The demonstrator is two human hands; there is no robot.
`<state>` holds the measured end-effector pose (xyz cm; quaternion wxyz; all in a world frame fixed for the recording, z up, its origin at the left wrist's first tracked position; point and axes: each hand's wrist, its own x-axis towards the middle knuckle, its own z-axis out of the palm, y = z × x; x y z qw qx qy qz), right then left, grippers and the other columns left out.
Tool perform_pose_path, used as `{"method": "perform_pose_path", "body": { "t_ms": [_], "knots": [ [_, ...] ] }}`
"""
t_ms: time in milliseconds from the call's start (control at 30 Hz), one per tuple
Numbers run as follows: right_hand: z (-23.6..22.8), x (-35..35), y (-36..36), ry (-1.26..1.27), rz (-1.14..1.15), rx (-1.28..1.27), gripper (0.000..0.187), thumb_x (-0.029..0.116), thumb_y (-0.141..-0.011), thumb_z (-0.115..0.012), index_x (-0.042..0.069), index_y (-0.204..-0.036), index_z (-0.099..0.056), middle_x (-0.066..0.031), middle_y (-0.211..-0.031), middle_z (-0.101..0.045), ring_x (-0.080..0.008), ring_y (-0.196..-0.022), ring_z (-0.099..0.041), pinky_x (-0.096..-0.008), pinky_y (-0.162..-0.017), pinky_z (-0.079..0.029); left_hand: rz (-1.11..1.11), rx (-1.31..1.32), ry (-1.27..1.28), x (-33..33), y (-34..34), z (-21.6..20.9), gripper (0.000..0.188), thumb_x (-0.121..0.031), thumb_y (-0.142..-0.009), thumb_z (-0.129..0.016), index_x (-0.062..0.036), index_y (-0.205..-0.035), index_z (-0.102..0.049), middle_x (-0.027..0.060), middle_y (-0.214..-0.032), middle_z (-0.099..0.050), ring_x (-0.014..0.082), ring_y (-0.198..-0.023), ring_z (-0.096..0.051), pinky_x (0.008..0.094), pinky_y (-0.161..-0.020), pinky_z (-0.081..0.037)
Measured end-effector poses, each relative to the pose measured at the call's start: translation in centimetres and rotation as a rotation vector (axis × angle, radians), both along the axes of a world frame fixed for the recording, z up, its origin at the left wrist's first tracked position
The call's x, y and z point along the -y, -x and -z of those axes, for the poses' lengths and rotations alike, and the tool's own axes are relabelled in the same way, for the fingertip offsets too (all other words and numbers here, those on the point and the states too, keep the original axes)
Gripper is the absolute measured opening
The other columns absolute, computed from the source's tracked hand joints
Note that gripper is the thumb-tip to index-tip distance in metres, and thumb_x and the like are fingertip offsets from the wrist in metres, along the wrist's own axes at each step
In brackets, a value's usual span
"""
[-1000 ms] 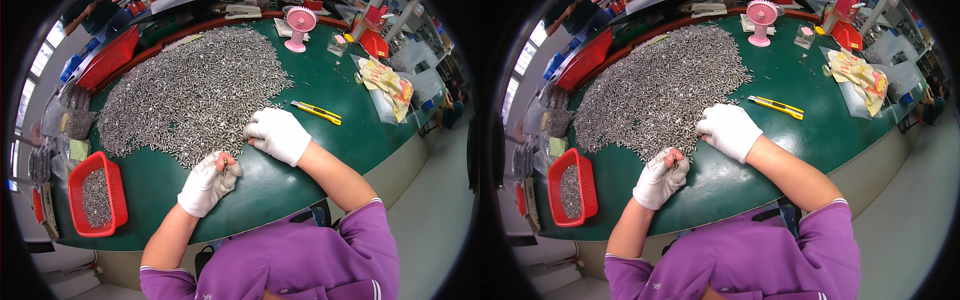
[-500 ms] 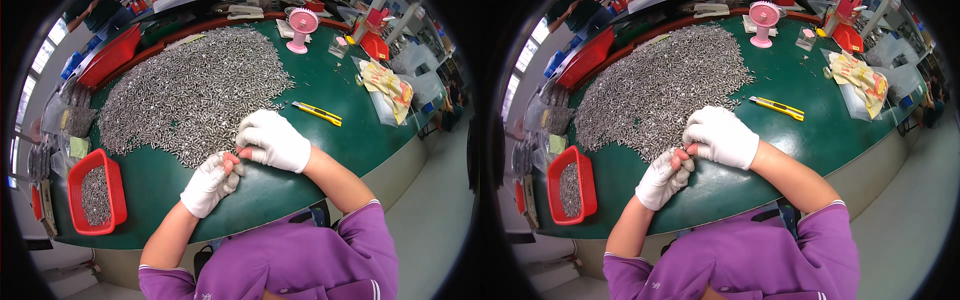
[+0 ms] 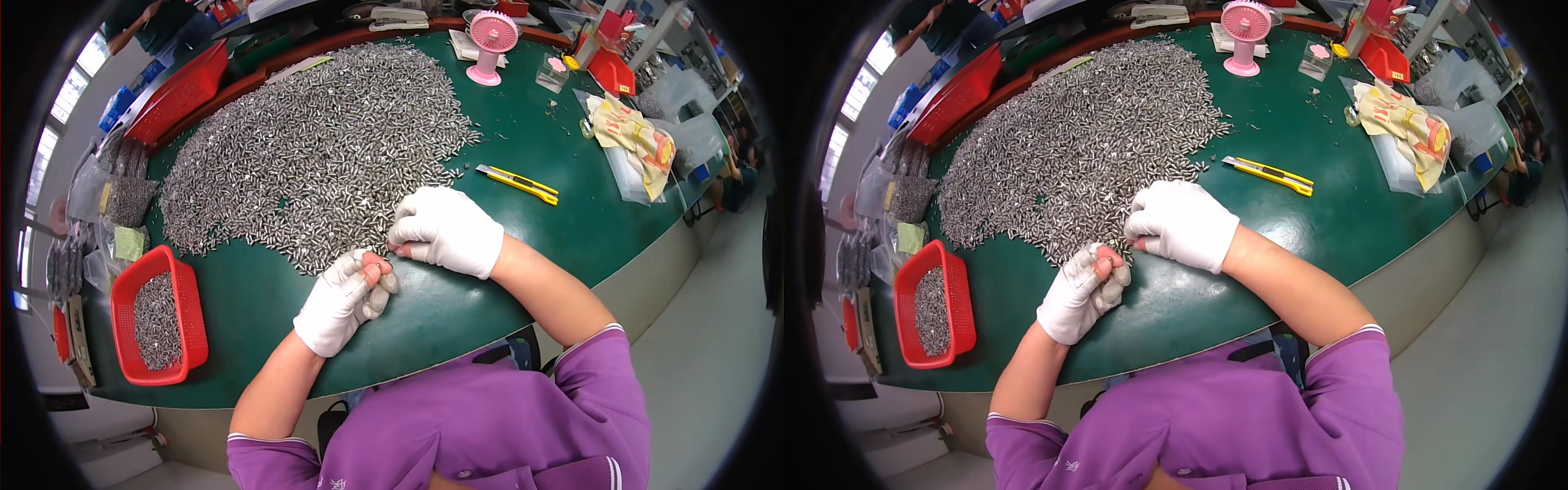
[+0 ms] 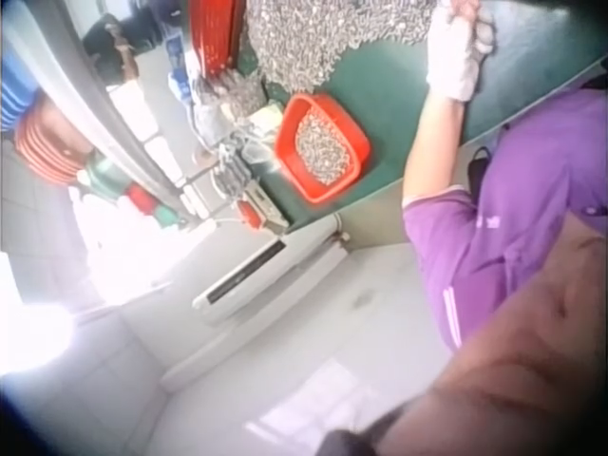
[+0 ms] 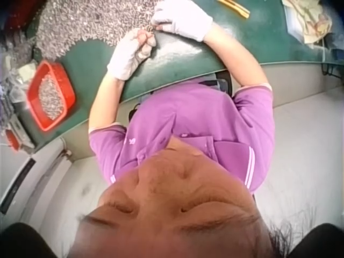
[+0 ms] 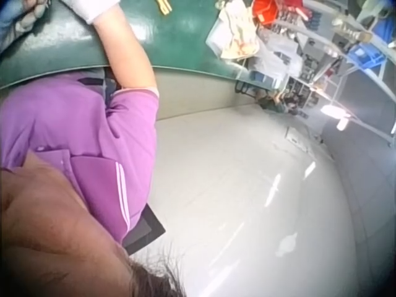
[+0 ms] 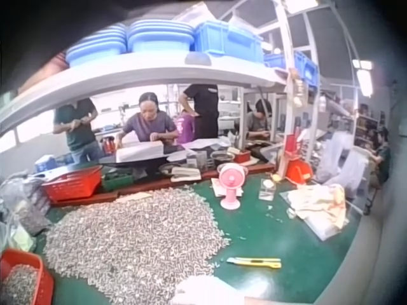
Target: Manually sorting small metal components from a large pile into a red plastic bin.
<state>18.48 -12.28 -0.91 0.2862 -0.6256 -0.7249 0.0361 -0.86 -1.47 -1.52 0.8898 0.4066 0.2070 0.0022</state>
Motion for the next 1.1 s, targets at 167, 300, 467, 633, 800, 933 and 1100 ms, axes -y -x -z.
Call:
{"method": "perform_pose_path", "body": {
  "t_ms": [167,300,467,633,800,933,1100],
  "knots": [
    [0.1,-0.2,0.5,0.022,0.022,0.095,0.011,0.019,-0.073,-0.07,0.014,-0.081,-0.065,-0.0032,-0.08,-0.059,-0.0256,-0.079,-0.059,-0.0365,-0.066,-0.047,0.006,0.028,-0.04,0.1,0.0,0.0,0.021,-0.031,-0.093,-0.059,-0.0108,-0.096,-0.059,0.0002,-0.083,-0.062,0.0065,-0.064,-0.049,0.0204,-0.057,-0.038],
    [-0.2,-0.3,0.9,0.086,0.094,0.221,0.012,0.018,-0.074,-0.068,0.013,-0.084,-0.064,-0.004,-0.082,-0.059,-0.026,-0.08,-0.058,-0.037,-0.066,-0.048,0.025,0.063,-0.06,-0.1,0.1,0.2,0.025,-0.035,-0.093,-0.057,-0.0104,-0.1,-0.058,0.0011,-0.085,-0.062,0.008,-0.065,-0.048,0.0219,-0.058,-0.038],
    [-0.5,0.0,0.4,-0.035,0.025,-0.201,0.014,0.02,-0.076,-0.067,0.01,-0.085,-0.062,-0.0066,-0.085,-0.059,-0.0275,-0.085,-0.057,-0.0376,-0.076,-0.046,0.008,0.103,-0.026,0.1,0.1,0.3,0.029,-0.034,-0.093,-0.057,-0.0099,-0.109,-0.056,0.0023,-0.088,-0.061,0.0093,-0.066,-0.049,0.0227,-0.06,-0.039],
    [-0.7,0.0,1.2,-0.024,-0.045,-0.266,0.017,0.021,-0.077,-0.067,0.01,-0.089,-0.064,-0.0073,-0.088,-0.06,-0.0281,-0.087,-0.057,-0.0376,-0.079,-0.046,0.037,0.065,-0.017,0.1,0.0,0.3,0.024,-0.026,-0.091,-0.062,-0.0102,-0.109,-0.056,0.0014,-0.087,-0.061,0.0077,-0.066,-0.049,0.021,-0.06,-0.04],
    [-0.6,0.0,1.4,-0.017,-0.127,-0.348,0.014,0.021,-0.079,-0.067,0.009,-0.087,-0.066,-0.0066,-0.088,-0.061,-0.0266,-0.085,-0.058,-0.0368,-0.077,-0.047,0.023,0.01,-0.041,0.1,0.1,0.2,0.019,-0.025,-0.091,-0.062,-0.0106,-0.102,-0.058,-0.0002,-0.083,-0.061,0.0066,-0.063,-0.049,0.0197,-0.057,-0.039],
    [-0.1,-0.2,0.9,-0.02,0.064,-0.144,0.012,0.019,-0.076,-0.068,0.012,-0.086,-0.068,-0.0048,-0.086,-0.061,-0.0258,-0.083,-0.058,-0.037,-0.074,-0.048,0.002,0.012,-0.054,0.1,0.0,-0.1,0.017,-0.025,-0.092,-0.061,-0.0102,-0.099,-0.058,0.0,-0.082,-0.061,0.0064,-0.062,-0.049,0.0195,-0.055,-0.038],
    [0.3,-0.2,0.4,-0.006,0.09,0.071,0.01,0.017,-0.073,-0.068,0.014,-0.082,-0.066,-0.0039,-0.08,-0.059,-0.0255,-0.08,-0.058,-0.0374,-0.069,-0.048,0.011,0.025,-0.067,0.2,0.0,0.0,0.02,-0.028,-0.094,-0.057,-0.0095,-0.099,-0.058,0.0007,-0.082,-0.061,0.0069,-0.062,-0.049,0.0201,-0.055,-0.037]
  ]
}}
